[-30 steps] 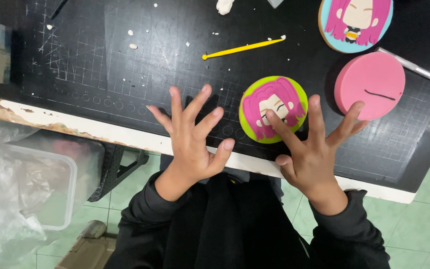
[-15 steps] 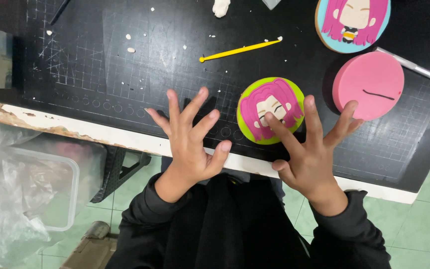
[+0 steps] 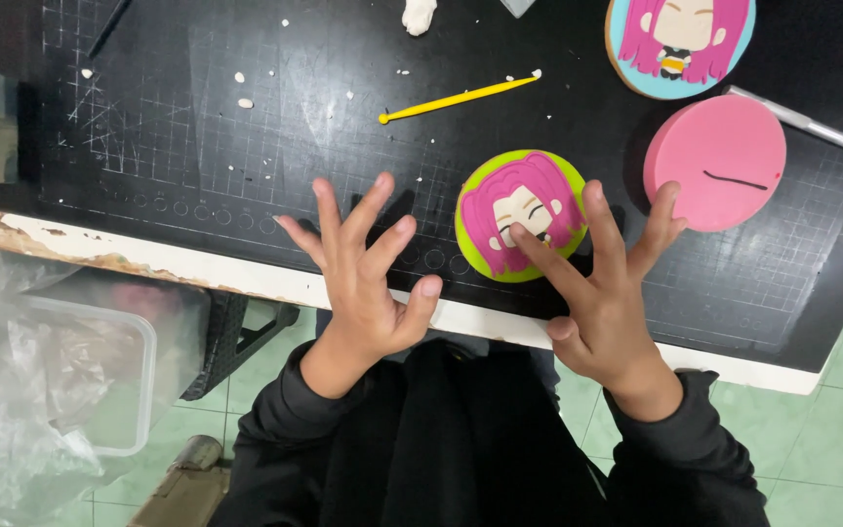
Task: The person is meticulously placing small pieces of colored fondant onto a circular base to create a character's face, using a brush and a small yellow tool for precision.
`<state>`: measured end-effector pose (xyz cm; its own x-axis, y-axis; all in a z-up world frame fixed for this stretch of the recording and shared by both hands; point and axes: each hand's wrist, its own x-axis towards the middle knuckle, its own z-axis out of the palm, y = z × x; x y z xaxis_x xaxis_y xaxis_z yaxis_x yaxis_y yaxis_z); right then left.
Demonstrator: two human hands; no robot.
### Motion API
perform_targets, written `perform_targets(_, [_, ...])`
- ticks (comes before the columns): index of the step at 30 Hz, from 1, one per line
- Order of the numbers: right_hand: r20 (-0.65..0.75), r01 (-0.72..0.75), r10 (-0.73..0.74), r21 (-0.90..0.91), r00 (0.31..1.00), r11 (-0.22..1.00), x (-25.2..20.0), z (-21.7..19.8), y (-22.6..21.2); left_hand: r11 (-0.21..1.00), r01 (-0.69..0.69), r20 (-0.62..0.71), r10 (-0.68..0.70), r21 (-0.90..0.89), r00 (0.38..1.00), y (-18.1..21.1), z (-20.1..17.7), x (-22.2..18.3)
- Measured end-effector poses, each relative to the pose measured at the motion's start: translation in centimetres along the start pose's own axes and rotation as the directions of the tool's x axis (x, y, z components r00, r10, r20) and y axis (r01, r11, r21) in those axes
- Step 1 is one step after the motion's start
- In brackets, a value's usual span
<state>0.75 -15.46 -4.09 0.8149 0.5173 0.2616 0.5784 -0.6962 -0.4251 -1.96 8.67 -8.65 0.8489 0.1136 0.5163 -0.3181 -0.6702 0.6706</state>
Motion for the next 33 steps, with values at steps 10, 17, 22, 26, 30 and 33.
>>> perform_targets(10, [0.029, -0.03, 0.031, -0.012, 0.999, 0.999, -0.03, -0.07, -0.25, 1.0, 0.007, 0.002, -0.007, -0.002, 1.0, 0.19, -0.05, 0.04])
perform_targets(17, [0.044, -0.046, 0.048, -0.06, 0.998, 0.997, -0.24, 0.09, -0.28, 1.0, 0.01, -0.002, -0.01, -0.008, 1.0, 0.07, -0.05, -0.08])
perform_targets(22, [0.014, -0.046, 0.049, -0.126, 0.999, 0.991, -0.49, 0.57, -0.13, 1.0, 0.013, -0.011, -0.013, -0.021, 1.0, 0.15, -0.06, -0.09])
perform_targets(26, [0.0, -0.048, 0.048, -0.148, 0.999, 0.988, -0.32, 0.53, -0.09, 1.0, 0.0, -0.016, -0.001, -0.028, 1.0, 0.03, 0.0, 0.16])
perform_targets(30, [-0.005, -0.049, 0.049, -0.132, 0.999, 0.99, -0.39, 0.59, -0.11, 0.999, 0.0, -0.013, -0.001, -0.036, 1.0, -0.02, -0.07, -0.04])
perform_targets(33, [-0.016, -0.054, 0.052, -0.103, 0.998, 0.993, -0.39, 0.56, -0.13, 0.999, 0.004, -0.007, -0.004, -0.042, 1.0, 0.06, -0.2, -0.04])
